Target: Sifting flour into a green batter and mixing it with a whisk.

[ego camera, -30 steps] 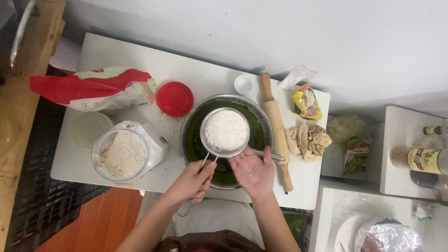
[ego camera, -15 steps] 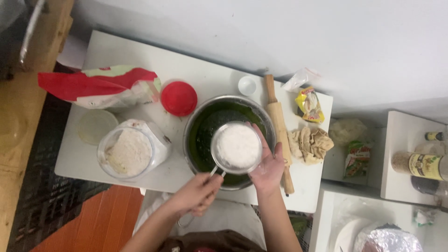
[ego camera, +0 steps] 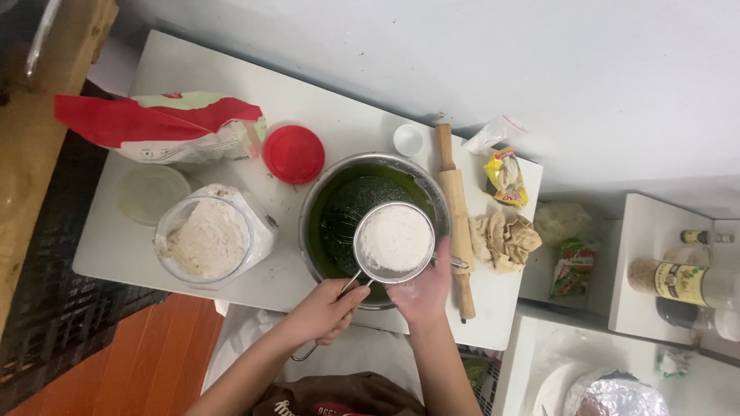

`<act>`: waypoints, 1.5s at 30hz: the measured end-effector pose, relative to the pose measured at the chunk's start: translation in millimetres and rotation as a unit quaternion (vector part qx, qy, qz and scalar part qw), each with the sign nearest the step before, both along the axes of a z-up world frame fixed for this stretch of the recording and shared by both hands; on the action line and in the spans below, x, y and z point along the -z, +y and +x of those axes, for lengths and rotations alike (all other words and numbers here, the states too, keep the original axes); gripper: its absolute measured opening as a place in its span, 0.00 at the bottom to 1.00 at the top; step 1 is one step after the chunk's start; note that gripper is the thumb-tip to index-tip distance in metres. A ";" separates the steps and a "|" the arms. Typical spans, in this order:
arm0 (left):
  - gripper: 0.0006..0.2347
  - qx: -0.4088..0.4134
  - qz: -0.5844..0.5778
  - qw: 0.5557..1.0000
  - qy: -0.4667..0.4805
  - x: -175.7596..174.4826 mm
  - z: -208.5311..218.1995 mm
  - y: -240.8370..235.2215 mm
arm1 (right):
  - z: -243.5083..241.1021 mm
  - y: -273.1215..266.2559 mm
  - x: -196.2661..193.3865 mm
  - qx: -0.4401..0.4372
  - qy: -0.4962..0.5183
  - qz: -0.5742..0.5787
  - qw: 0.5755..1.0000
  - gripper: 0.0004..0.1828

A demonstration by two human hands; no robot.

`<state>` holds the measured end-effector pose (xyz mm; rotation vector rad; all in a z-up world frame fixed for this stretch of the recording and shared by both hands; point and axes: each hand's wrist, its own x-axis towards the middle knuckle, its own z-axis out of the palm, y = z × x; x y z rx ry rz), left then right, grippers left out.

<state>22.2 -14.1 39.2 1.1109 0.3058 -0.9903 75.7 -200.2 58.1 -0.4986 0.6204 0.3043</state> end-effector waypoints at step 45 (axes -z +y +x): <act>0.27 0.059 0.039 0.997 -0.026 12.9 -0.4 -6.4 | 7.3 -8.7 33.3 -0.061 0.070 -0.238 0.967 0.39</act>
